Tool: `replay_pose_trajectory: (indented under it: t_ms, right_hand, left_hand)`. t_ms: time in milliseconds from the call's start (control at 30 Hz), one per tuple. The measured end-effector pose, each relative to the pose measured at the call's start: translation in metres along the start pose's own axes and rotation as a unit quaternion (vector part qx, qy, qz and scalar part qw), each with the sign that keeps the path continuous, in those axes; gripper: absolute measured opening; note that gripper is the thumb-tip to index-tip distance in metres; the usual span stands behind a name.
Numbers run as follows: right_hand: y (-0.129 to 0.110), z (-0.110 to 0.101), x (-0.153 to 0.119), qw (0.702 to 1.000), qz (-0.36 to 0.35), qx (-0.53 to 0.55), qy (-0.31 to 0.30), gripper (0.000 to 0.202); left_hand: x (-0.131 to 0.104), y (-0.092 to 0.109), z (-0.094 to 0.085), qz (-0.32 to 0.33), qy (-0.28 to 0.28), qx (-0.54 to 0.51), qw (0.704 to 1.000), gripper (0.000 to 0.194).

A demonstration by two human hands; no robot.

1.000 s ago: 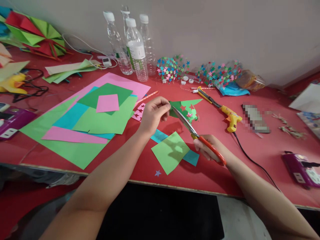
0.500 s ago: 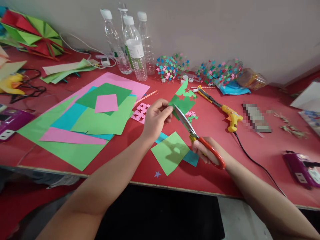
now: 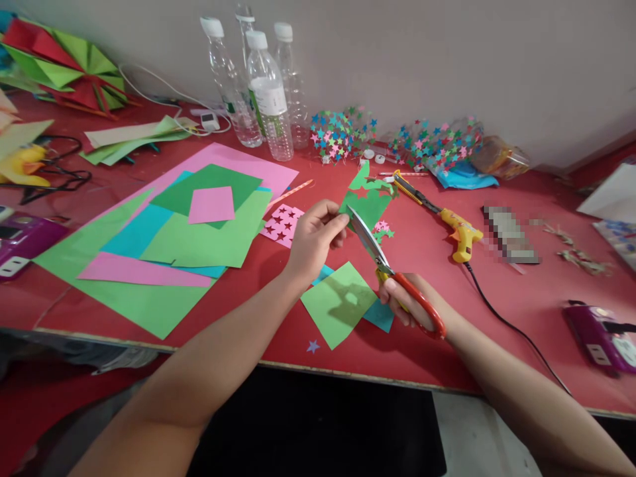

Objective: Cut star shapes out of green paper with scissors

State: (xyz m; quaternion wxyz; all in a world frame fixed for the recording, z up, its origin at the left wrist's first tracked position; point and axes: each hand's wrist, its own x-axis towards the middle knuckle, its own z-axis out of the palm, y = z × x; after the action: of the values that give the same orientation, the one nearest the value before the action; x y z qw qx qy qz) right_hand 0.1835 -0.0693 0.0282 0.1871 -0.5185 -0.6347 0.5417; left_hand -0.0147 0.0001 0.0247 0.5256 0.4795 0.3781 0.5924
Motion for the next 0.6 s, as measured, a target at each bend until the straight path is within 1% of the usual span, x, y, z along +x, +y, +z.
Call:
replay_pose_trajectory:
  t_ms: [200,333,433,600]
  right_hand:
    - [-0.0036,0.0019,-0.0011,0.999,0.04,-0.006,0.018,0.053]
    - [-0.007,0.0031,-0.002,0.998,0.054,-0.013,0.026,0.051]
    - [-0.0077,0.0027,-0.0016,0.998,0.054,-0.01,0.026,0.05]
    - [-0.0064,0.0021,0.0,0.999,0.033,-0.004,0.02,0.05]
  left_hand:
    - [0.0001,-0.0003,0.0003,-0.006,-0.003,-0.007,1.0,0.012]
    - [0.0004,0.0002,0.0003,-0.006,-0.008,-0.017,1.0,0.012]
    - [0.0007,0.0004,0.0001,-0.004,-0.012,-0.026,1.0,0.012]
    - [0.0007,-0.001,-0.0005,-0.003,-0.031,-0.017,0.999,0.012]
